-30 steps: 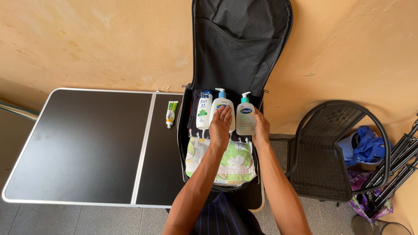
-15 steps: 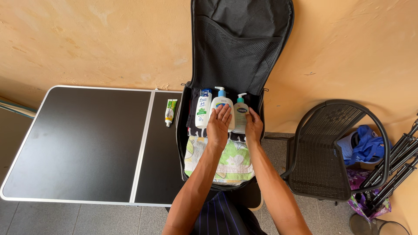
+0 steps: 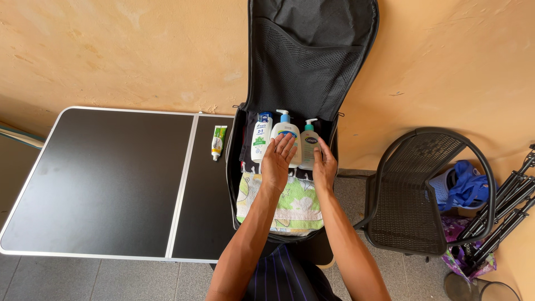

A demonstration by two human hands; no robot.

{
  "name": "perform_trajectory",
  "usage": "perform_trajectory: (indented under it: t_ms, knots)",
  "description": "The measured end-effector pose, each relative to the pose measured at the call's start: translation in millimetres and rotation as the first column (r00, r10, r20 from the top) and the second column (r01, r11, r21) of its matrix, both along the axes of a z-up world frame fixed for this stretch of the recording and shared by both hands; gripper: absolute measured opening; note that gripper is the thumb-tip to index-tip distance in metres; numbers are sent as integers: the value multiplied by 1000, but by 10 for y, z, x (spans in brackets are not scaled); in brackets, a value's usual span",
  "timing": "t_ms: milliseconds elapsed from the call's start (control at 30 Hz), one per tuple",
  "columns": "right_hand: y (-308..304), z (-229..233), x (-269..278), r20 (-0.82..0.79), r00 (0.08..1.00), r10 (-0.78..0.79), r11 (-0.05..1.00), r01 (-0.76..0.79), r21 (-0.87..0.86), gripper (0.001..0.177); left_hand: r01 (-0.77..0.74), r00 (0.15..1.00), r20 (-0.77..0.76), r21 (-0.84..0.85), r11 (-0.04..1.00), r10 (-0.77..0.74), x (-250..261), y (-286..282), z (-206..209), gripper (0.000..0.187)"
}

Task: The person packs toiletries into a rolling travel bag. They place several bottles of lotion, a tube of toothpaste, and a toothbrush into the bag, then close and zip it.

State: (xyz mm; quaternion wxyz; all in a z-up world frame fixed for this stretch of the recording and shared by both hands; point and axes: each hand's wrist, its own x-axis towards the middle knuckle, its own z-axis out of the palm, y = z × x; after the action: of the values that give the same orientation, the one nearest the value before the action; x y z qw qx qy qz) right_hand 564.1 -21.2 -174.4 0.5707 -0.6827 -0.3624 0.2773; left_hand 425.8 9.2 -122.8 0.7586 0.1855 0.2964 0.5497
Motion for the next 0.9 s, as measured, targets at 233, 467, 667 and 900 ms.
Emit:
perform_trajectory:
  t_ms: [233, 467, 667, 900]
  knots:
    - [-17, 232, -27, -91, 984, 155, 984, -146, 100, 45, 53, 941, -339, 171, 984, 8, -165, -77, 312, 56]
    - [-218, 961, -253, 304, 915, 264, 965, -249, -87, 54, 289, 583, -791, 416, 862, 186, -407, -163, 666, 43]
    - [-310, 1245, -394, 647, 702, 298, 953, -259, -158, 62, 557, 102, -796, 543, 629, 597, -601, -196, 689, 45]
    - [-311, 1214, -525, 644, 676, 359, 933, -289, -216, 64, 593, 12, -799, 489, 639, 601, -757, -219, 654, 49]
